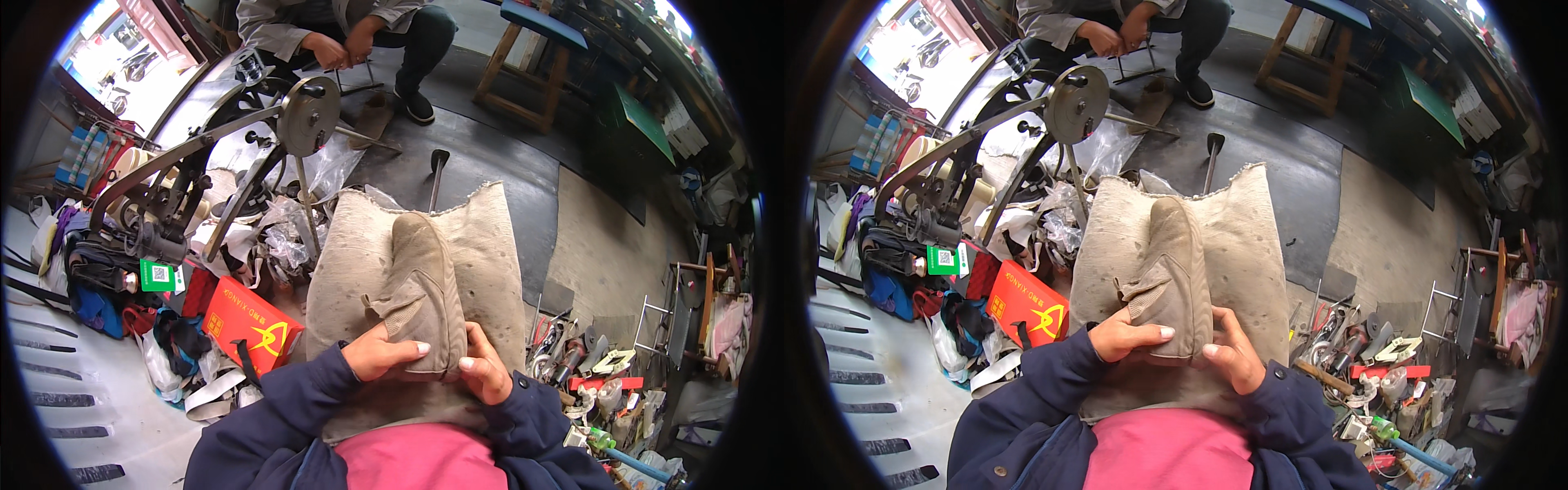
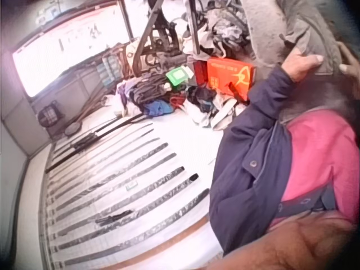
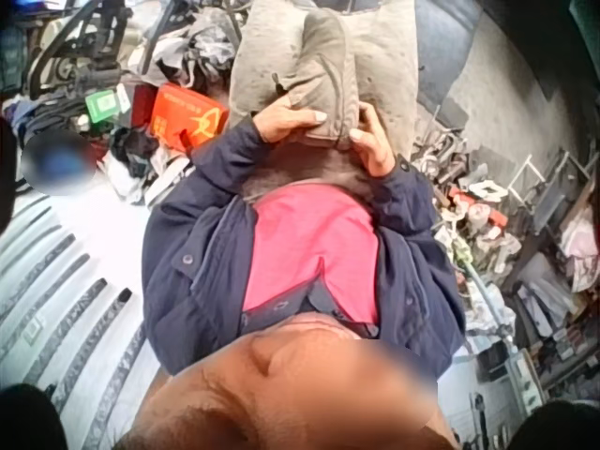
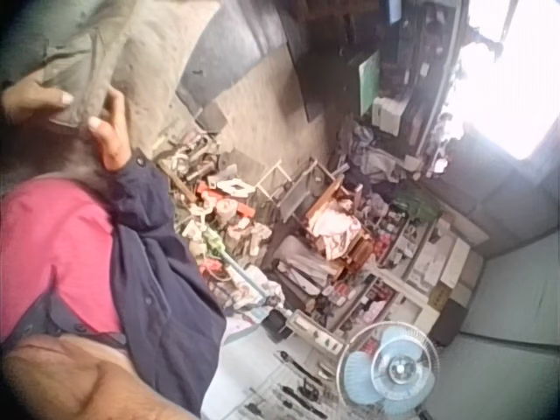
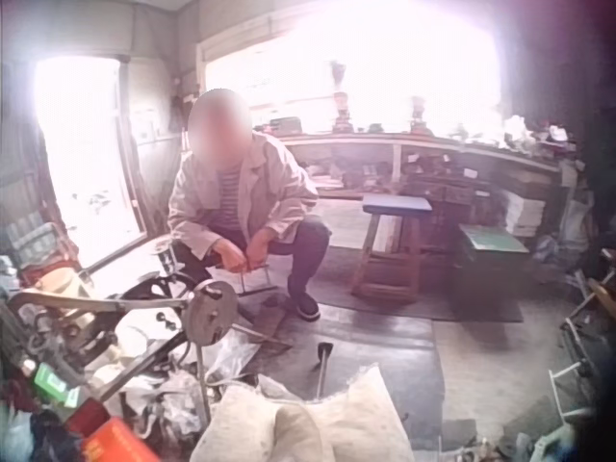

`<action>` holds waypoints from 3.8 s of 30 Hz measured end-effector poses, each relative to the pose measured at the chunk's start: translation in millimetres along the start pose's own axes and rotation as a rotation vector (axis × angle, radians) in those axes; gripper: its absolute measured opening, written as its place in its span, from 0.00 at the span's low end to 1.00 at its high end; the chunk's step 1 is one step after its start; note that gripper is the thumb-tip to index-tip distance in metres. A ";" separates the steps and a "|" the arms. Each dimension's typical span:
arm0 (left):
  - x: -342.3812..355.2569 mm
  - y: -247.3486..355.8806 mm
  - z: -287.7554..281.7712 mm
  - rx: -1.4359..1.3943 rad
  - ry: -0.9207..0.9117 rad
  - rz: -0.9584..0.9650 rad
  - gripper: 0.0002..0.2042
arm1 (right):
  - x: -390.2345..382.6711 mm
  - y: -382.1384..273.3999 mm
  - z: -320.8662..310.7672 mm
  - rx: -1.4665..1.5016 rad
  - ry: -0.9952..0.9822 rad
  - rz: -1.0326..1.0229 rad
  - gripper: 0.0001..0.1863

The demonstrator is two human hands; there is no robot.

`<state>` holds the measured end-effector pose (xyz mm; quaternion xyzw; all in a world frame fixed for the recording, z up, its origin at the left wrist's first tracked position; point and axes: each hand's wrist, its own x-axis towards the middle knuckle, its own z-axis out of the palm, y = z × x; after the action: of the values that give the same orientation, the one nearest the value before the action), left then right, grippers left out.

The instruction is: The person sits on the floor in a cluttered workshop and uses a knife-like tool to scrape and trim the upper of a brown shoe. They repeatedly reposition the shoe, scrape different areas, and inspect the surface while another person works nearby.

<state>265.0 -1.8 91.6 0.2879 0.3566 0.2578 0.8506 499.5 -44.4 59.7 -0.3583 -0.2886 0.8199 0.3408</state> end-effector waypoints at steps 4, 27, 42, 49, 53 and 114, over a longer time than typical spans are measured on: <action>-3.0 -8.4 -6.1 0.043 -0.027 0.075 0.31 | -10.9 -13.8 5.1 -0.298 0.061 -0.024 0.34; 33.0 57.4 19.7 0.049 -0.245 0.050 0.30 | -6.2 -41.6 -23.1 -0.049 0.378 -0.294 0.12; 34.7 38.9 14.2 0.199 -0.160 0.061 0.25 | -7.9 -31.0 -10.0 -0.295 0.358 -0.345 0.14; 4.5 17.0 -11.8 0.303 -0.236 -0.019 0.26 | -15.6 -23.0 -9.9 -0.280 0.276 -0.193 0.09; -10.5 -0.5 -14.7 0.359 -0.074 0.005 0.18 | -12.9 -16.6 -10.4 -0.314 0.327 -0.205 0.07; -64.6 9.6 -68.9 0.012 0.816 0.747 0.05 | 31.2 -47.4 19.6 -0.913 0.311 -0.937 0.26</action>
<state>171.2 -15.6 87.7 0.2765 0.5322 0.6308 0.4923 484.8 3.5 92.9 -0.4172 -0.6788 0.3199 0.5127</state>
